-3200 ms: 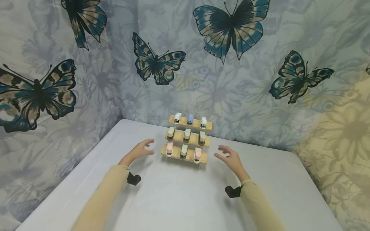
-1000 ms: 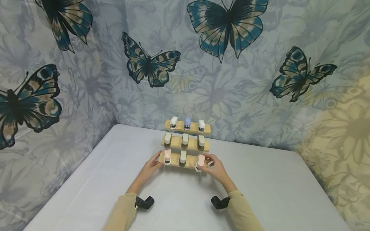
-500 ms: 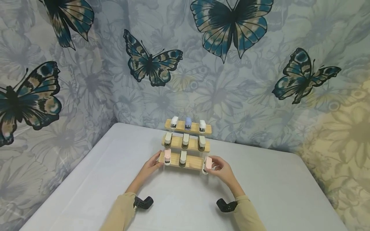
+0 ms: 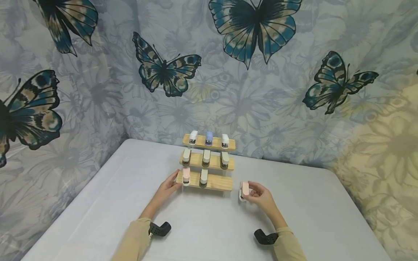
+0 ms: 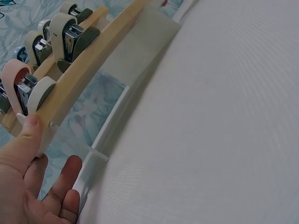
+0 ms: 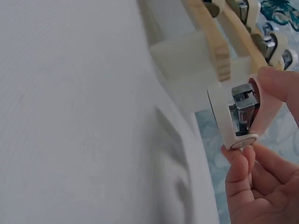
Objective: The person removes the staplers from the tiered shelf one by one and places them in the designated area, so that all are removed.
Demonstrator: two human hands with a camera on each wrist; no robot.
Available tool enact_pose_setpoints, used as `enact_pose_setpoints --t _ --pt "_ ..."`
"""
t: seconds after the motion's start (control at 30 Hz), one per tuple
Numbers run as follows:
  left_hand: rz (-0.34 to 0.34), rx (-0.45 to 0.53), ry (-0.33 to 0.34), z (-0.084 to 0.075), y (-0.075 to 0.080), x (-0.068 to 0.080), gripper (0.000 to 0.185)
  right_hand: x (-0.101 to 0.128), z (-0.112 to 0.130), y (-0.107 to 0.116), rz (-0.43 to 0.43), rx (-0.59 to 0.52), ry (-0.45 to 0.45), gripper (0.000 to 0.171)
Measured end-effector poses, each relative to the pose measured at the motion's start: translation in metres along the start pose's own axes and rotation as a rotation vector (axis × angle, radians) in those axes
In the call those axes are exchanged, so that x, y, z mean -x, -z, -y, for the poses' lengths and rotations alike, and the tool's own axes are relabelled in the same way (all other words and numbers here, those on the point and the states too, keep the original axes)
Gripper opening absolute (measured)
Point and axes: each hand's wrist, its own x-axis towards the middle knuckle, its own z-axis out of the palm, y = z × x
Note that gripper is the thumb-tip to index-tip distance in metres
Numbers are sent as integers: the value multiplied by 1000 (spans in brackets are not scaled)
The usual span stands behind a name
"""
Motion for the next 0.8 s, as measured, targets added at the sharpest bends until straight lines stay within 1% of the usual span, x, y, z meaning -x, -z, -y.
enact_pose_setpoints --t 0.13,0.27,0.33,0.47,0.6,0.8 --pt "-17 7 -2 -1 2 0 55 2 1 2 0 -22 -38 52" --pt "-18 21 2 -1 0 0 54 2 -2 2 -28 -28 -134 57" --pt "-27 11 4 -1 -1 1 53 2 -3 2 -38 -21 -163 59" --pt "-31 -10 -3 -1 -2 1 53 2 -5 1 -56 10 -160 58" --pt "-24 -23 -14 -2 -1 1 53 3 -9 0 -63 1 -150 56" --pt "-6 -32 -33 -2 -2 2 53 7 -15 -1 -62 -8 -154 59"
